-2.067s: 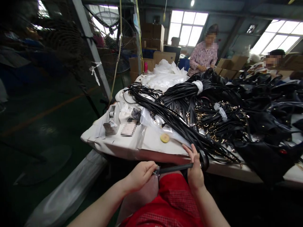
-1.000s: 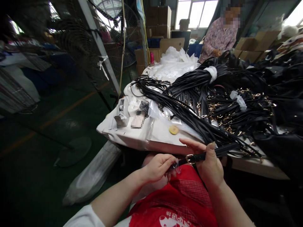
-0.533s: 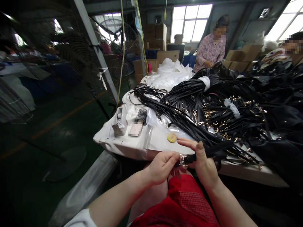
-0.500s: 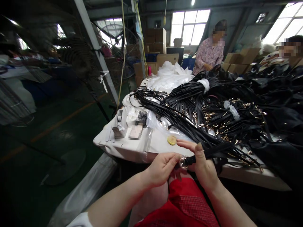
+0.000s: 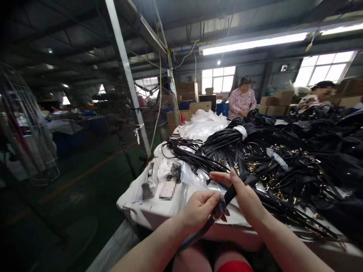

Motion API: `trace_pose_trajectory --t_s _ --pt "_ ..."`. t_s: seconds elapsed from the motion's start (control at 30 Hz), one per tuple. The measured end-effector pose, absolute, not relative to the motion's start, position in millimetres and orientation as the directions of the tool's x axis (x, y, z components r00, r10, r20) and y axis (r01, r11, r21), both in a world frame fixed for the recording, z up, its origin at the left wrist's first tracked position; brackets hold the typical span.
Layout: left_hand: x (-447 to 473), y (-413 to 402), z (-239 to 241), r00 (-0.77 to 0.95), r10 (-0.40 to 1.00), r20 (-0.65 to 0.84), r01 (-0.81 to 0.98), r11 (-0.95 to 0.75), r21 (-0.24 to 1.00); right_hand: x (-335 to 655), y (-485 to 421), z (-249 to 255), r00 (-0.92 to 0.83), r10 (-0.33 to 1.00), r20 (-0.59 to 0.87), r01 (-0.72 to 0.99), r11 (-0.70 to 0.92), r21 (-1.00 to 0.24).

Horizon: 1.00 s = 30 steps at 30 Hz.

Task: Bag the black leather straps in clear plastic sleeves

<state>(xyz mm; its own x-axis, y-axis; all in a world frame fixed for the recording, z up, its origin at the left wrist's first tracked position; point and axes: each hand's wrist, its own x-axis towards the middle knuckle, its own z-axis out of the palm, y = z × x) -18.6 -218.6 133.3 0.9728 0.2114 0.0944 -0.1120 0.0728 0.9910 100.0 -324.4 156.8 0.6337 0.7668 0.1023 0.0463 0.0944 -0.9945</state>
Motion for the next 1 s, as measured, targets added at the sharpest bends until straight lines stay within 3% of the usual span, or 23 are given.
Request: trace_pose_trajectory --t_s 0.2,0.3,0.43,0.53,0.63,0.77,0.87,1.0 --pt "-17 -206 153 0.959 0.24 0.148 -0.172 0.08 0.982 78 -313 188 0.542 0.841 -0.009 0.188 -0.131 -0.973" --pt "-25 -196 164 0.953 0.246 0.178 -0.186 0.006 0.983 83 -309 204 0.527 0.845 0.09 0.228 -0.038 -0.973" --pt "-30 -195 180 0.924 0.321 0.207 -0.208 -0.03 0.978 88 -305 227 0.578 0.787 0.216 0.134 0.17 -0.976" --pt "-25 -203 191 0.859 0.418 0.296 -0.284 -0.092 0.954 77 -301 236 0.558 0.818 0.143 0.134 0.081 -0.988" --pt "-19 -209 197 0.732 0.514 0.448 -0.353 -0.276 0.894 70 -297 237 0.52 0.848 0.106 0.17 0.019 -0.985" --pt "-14 -209 191 0.611 0.587 0.531 -0.312 -0.437 0.843 89 -293 243 0.587 0.772 0.242 0.108 0.222 -0.969" --pt "-8 -207 187 0.64 0.601 0.479 -0.303 -0.376 0.876 100 -290 251 0.615 0.733 0.29 0.072 0.314 -0.947" --pt "-2 -207 197 0.676 0.583 0.45 -0.41 -0.208 0.888 84 -285 254 0.491 0.826 0.278 0.234 0.183 -0.955"
